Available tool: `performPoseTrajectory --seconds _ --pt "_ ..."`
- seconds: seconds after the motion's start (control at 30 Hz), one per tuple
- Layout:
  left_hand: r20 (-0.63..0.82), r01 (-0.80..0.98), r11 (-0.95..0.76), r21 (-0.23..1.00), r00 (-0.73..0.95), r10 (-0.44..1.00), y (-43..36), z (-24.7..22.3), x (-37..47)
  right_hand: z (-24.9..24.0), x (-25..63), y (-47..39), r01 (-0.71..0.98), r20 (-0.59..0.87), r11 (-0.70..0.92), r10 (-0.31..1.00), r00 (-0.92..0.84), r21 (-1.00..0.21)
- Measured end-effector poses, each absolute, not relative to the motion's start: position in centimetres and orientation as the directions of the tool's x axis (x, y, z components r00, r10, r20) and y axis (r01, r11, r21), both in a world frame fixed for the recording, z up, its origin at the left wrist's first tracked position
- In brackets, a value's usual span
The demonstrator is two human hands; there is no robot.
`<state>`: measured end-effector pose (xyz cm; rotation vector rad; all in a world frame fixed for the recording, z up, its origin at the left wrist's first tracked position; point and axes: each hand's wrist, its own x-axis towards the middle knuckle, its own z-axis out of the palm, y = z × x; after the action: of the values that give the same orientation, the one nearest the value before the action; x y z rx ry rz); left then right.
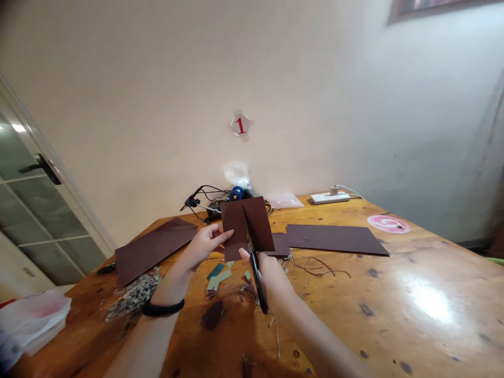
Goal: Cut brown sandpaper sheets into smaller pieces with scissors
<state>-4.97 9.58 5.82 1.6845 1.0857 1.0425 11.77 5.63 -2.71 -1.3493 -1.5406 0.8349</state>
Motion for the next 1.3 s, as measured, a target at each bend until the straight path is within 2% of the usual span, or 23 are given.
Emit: performPoseTrajectory --seconds 0.2,0.37,0.47,0.63,0.8,0.97,1.17,1.3 --pt "0.153 0.191 -0.226 0.955 0.335 0.93 8.9 6.6 -4.9 -2.4 11.9 5.4 0.293 0.218 0.214 0.976 -0.021 -0.932" --pt "0.138 0.047 -0.147 0.988 0.16 0.977 9.2 5.6 -4.2 -1.4 11.4 4.5 0.297 0.219 0.219 0.975 -0.036 -0.929" --pt "0.221 0.001 -0.222 0.975 0.081 0.972 9.5 5.0 -3.7 -1.1 11.1 4.1 0.308 0.221 0.228 0.974 -0.058 -0.924" --pt "0.336 0.042 -0.338 0.94 0.05 0.941 9.6 4.7 -3.3 -0.4 11.2 3.5 0.401 0.238 0.251 0.968 -0.084 -0.881" --pt "0.43 0.176 -0.421 0.89 -0.013 0.903 9.5 4.3 -2.9 -0.2 11.2 3.4 0.416 0.223 0.225 0.973 -0.056 -0.881" --pt "0.472 0.245 -0.449 0.859 -0.039 0.881 9.3 4.2 -2.8 -0.4 11.1 3.6 0.422 0.2 0.216 0.976 -0.083 -0.88" --pt "0.465 0.271 -0.45 0.851 0.01 0.885 9.4 4.4 -3.0 -0.7 10.9 3.7 0.427 0.175 0.173 0.984 -0.034 -0.888" --pt "0.478 0.314 -0.459 0.831 0.018 0.878 9.3 4.3 -3.0 -0.6 11.0 3.6 0.382 0.158 0.174 0.985 -0.072 -0.908"
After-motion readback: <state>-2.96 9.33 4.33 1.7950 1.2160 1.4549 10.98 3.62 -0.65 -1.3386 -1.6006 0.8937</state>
